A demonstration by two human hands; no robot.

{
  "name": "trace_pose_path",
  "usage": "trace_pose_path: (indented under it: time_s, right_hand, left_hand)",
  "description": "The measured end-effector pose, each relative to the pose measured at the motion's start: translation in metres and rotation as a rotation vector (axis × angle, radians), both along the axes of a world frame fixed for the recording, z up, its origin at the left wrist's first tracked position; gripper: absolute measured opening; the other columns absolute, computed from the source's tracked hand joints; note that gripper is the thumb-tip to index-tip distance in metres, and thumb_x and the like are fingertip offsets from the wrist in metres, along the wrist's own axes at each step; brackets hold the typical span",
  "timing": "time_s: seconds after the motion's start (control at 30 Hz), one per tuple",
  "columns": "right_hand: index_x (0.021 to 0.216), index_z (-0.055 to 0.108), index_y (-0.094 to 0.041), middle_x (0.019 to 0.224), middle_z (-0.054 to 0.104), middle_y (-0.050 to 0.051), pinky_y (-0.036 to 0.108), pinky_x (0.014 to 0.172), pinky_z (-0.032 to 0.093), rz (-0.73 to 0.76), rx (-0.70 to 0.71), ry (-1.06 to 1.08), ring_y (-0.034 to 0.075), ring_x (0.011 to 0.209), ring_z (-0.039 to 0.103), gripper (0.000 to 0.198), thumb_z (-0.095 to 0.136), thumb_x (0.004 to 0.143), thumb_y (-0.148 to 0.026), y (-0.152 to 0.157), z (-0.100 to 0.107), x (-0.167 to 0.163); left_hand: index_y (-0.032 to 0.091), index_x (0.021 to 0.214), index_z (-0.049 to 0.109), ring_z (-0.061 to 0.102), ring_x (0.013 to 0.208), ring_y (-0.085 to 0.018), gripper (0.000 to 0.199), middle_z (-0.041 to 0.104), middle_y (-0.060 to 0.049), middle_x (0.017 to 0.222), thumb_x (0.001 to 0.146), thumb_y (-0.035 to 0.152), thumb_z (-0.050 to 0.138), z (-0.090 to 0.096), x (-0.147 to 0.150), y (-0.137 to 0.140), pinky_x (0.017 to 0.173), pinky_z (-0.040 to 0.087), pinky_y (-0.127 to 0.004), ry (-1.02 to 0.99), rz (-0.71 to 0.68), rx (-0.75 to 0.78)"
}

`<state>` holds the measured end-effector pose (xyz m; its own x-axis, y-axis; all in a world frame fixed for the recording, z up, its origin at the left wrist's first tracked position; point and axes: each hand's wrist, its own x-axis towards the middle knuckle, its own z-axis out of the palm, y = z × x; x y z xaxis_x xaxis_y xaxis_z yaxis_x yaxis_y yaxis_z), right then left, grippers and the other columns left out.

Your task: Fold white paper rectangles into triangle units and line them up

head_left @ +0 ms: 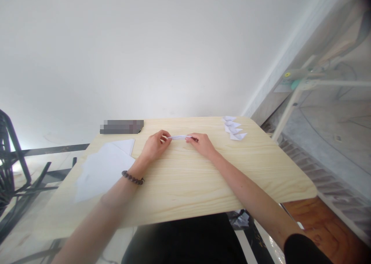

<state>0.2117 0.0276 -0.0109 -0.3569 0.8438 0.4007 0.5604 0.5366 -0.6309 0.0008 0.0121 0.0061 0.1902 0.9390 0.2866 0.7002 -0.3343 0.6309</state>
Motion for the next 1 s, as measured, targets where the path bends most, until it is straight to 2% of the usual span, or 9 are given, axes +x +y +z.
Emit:
trace_pose_path:
  time_s: [0.23,0.4,0.57,0.83,1.0]
  right_hand:
    - [0.084,0.064,-0.017,0.075,0.063,0.001,0.02,0.059,0.036,0.108,-0.008,-0.007,0.009,0.062,0.051,0.023,0.047,0.081,-0.031,-0.0019,0.001,-0.0023]
    - [0.084,0.063,-0.017,0.075,0.063,0.001,0.02,0.059,0.037,0.106,-0.012,-0.005,0.009,0.06,0.05,0.02,0.05,0.078,-0.032,-0.0026,0.0001,-0.0023]
    - [0.095,0.057,-0.019,0.085,0.062,0.001,0.02,0.058,0.04,0.086,-0.032,0.082,0.008,0.058,0.05,0.022,0.053,0.075,-0.027,-0.0044,0.0007,-0.0053]
    - [0.087,0.057,-0.019,0.08,0.06,-0.001,0.019,0.06,0.039,0.113,0.017,0.035,0.007,0.059,0.049,0.013,0.048,0.078,-0.022,-0.0065,0.0053,-0.007]
    - [0.084,0.056,-0.019,0.08,0.059,0.0,0.021,0.064,0.039,0.125,0.06,-0.042,0.008,0.063,0.05,0.012,0.047,0.077,-0.02,-0.0082,0.0054,-0.007]
  left_hand:
    - [0.02,0.093,0.059,0.056,0.068,-0.013,0.025,0.064,-0.001,0.085,0.077,0.035,0.047,-0.0038,0.0023,-0.0005,0.065,0.043,-0.023,0.048,-0.122,0.043]
    - [0.018,0.087,0.061,0.056,0.072,-0.015,0.025,0.064,-0.002,0.087,0.079,0.035,0.044,-0.0017,0.0016,-0.0006,0.066,0.042,-0.024,0.091,-0.141,0.045]
    - [0.019,0.086,0.061,0.056,0.072,-0.015,0.022,0.064,-0.002,0.083,0.078,0.032,0.045,0.0003,0.0027,-0.0028,0.063,0.041,-0.023,0.119,-0.177,0.013]
    - [0.021,0.091,0.055,0.052,0.062,-0.01,0.018,0.061,0.001,0.086,0.075,0.027,0.048,-0.0016,0.0037,-0.003,0.06,0.041,-0.022,0.077,-0.155,0.06]
    - [0.02,0.083,0.057,0.054,0.071,-0.013,0.014,0.061,0.0,0.084,0.074,0.022,0.047,-0.0037,0.0037,-0.0015,0.063,0.042,-0.022,0.094,-0.185,0.064]
